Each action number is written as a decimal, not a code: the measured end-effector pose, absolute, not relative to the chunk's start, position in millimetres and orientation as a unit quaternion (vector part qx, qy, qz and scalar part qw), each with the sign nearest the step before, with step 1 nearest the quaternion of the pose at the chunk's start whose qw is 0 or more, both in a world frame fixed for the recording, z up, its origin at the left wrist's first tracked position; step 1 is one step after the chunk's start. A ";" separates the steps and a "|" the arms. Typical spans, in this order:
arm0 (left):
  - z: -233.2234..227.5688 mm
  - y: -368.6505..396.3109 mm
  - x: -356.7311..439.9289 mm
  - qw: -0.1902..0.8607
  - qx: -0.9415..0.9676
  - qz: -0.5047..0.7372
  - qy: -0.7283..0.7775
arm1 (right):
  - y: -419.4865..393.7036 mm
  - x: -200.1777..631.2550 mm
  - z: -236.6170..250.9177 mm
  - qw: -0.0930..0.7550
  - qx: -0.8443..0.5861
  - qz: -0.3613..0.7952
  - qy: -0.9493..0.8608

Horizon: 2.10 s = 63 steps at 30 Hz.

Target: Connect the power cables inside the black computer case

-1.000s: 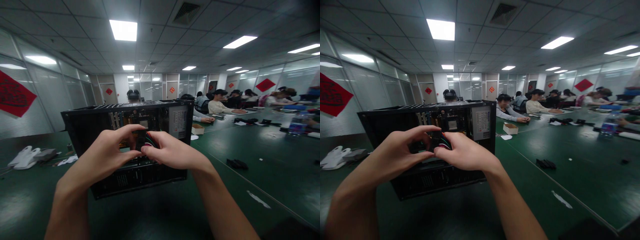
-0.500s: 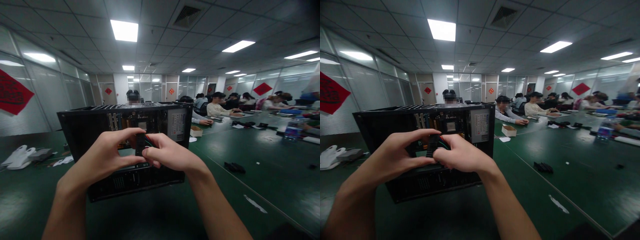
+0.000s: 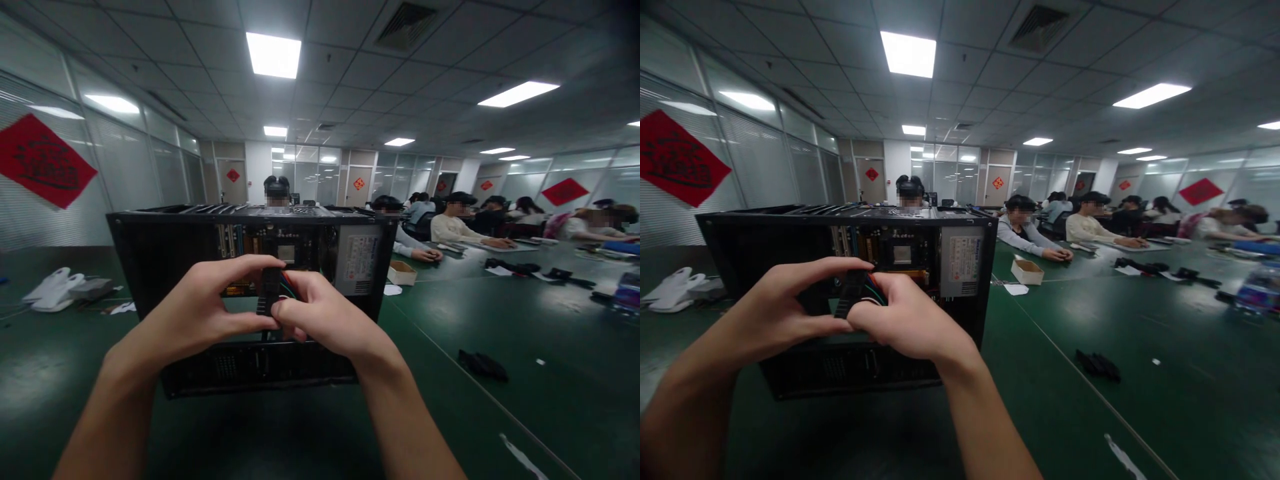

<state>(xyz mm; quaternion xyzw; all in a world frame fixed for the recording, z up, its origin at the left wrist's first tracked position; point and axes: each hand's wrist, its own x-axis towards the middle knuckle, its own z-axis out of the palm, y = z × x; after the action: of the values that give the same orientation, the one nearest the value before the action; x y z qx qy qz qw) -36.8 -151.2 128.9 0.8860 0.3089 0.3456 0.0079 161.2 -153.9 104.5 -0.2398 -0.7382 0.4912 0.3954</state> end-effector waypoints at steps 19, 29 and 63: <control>116.6 -136.8 -25.0 0.053 0.861 0.416 0.289 | -154.3 163.9 102.8 0.423 -0.237 0.500 -0.718; 116.1 -131.4 -28.0 0.036 0.871 0.415 0.260 | -163.2 164.1 109.0 0.415 -0.260 0.491 -0.720; 78.1 -88.3 -19.2 -0.378 0.735 0.499 0.261 | -101.5 155.7 75.2 0.606 -0.296 0.288 -0.680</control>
<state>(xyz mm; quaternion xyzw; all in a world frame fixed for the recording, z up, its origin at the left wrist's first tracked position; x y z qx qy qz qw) -19.2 -88.3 78.1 0.7348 0.2614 0.4991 -0.3778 155.7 -101.5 75.2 -0.2961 -0.6801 0.2876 0.6059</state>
